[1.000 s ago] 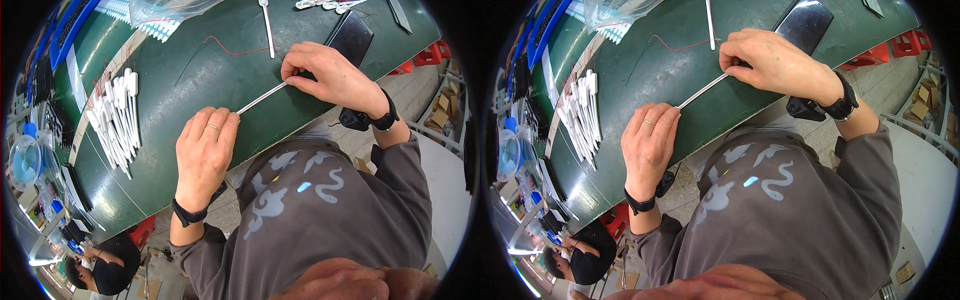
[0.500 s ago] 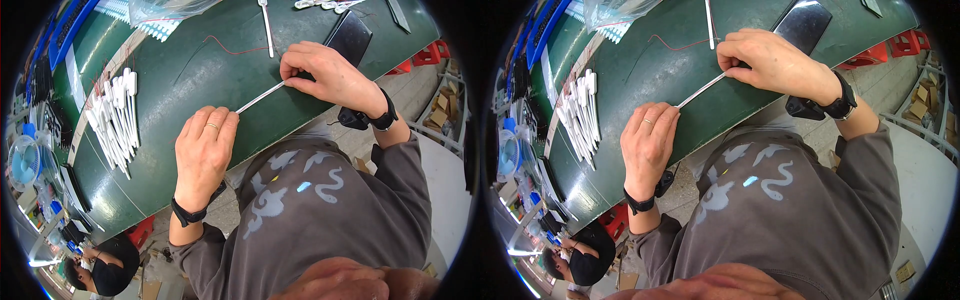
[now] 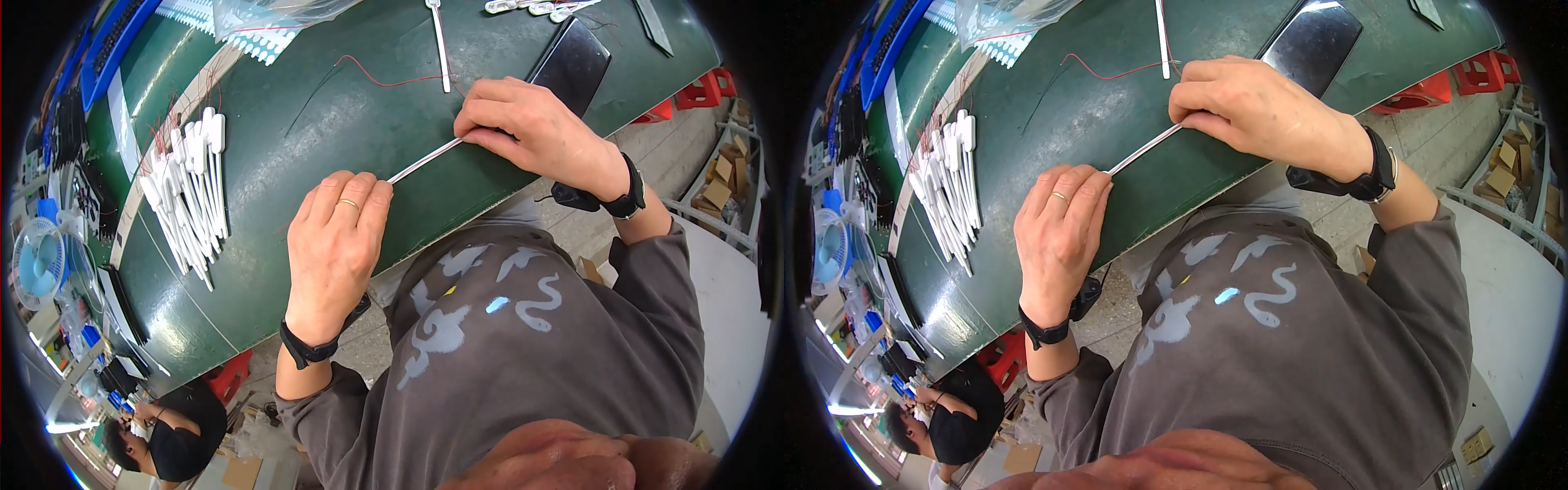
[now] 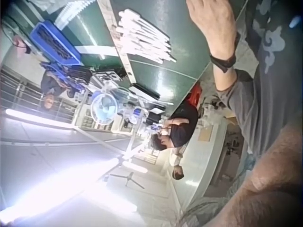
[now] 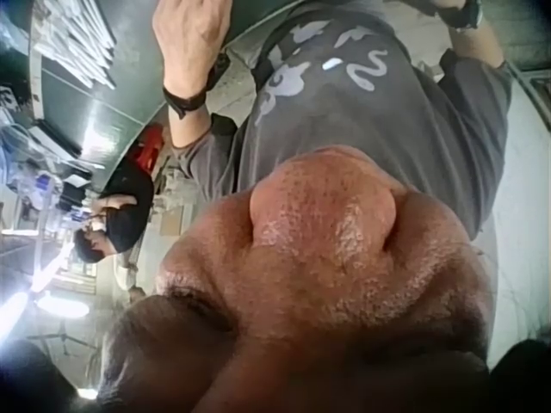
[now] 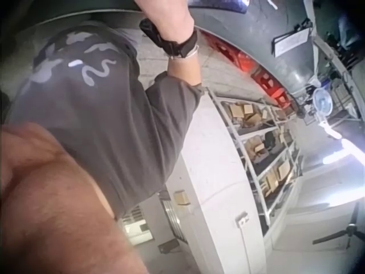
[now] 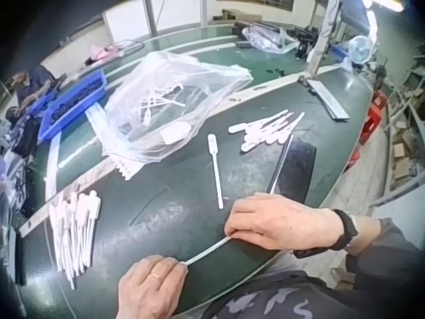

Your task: The person assembles electronic components by picking up a white plastic housing and threading thin wires through it. They then fit a long white plastic strip into the housing, pressing the components together before setting the unit down.

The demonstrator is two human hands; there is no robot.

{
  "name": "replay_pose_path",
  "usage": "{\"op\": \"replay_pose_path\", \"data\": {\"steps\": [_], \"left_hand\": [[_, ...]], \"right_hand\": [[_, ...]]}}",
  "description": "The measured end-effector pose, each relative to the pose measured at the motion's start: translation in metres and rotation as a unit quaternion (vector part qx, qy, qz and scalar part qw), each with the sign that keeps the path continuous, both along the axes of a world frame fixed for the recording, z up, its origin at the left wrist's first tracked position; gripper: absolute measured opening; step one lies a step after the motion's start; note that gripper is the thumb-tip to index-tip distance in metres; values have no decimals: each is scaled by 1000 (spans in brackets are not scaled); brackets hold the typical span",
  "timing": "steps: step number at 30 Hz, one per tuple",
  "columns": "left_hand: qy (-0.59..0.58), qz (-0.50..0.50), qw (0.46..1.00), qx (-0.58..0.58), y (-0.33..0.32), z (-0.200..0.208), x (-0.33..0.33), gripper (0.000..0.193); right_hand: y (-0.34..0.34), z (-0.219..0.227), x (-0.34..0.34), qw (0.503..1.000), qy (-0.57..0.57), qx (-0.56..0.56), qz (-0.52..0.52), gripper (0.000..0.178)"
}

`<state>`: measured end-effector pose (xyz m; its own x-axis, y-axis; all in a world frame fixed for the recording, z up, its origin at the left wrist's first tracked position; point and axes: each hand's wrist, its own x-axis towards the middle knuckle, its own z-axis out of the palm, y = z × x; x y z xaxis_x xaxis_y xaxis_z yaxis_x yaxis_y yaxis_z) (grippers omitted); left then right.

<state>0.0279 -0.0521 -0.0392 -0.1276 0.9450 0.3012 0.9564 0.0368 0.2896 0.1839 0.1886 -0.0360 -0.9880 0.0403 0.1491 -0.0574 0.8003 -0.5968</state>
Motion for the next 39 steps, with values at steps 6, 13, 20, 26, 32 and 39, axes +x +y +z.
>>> {"op": "replay_pose_path", "data": {"steps": [6, 13, 20, 26, 32, 39], "left_hand": [[2, 0, 1000, 1, 0, 0, 1, 29], [-2, 0, 1000, 1, -1, 0, 0, 28], [1, 3, 1000, 4, -2, -2, 0, 28], [1, 4, 1000, 7, -1, -2, 0, 27], [3, 4, 1000, 9, -1, -2, 1, 27], [3, 7, 1000, 9, -1, -1, 1, 26]], "right_hand": [[-4, -1, 0, 997, 2, 71, 8, 9], [-14, 1, 3, 985, 2, 171, 0, 10], [-5, -2, 9, 994, 46, 98, -1, 15], [-3, -1, 8, 984, 45, 169, 28, 18], [-5, 4, 5, 973, 35, 223, 52, 18], [-4, 5, -4, 972, 24, 225, 59, 18]]}}
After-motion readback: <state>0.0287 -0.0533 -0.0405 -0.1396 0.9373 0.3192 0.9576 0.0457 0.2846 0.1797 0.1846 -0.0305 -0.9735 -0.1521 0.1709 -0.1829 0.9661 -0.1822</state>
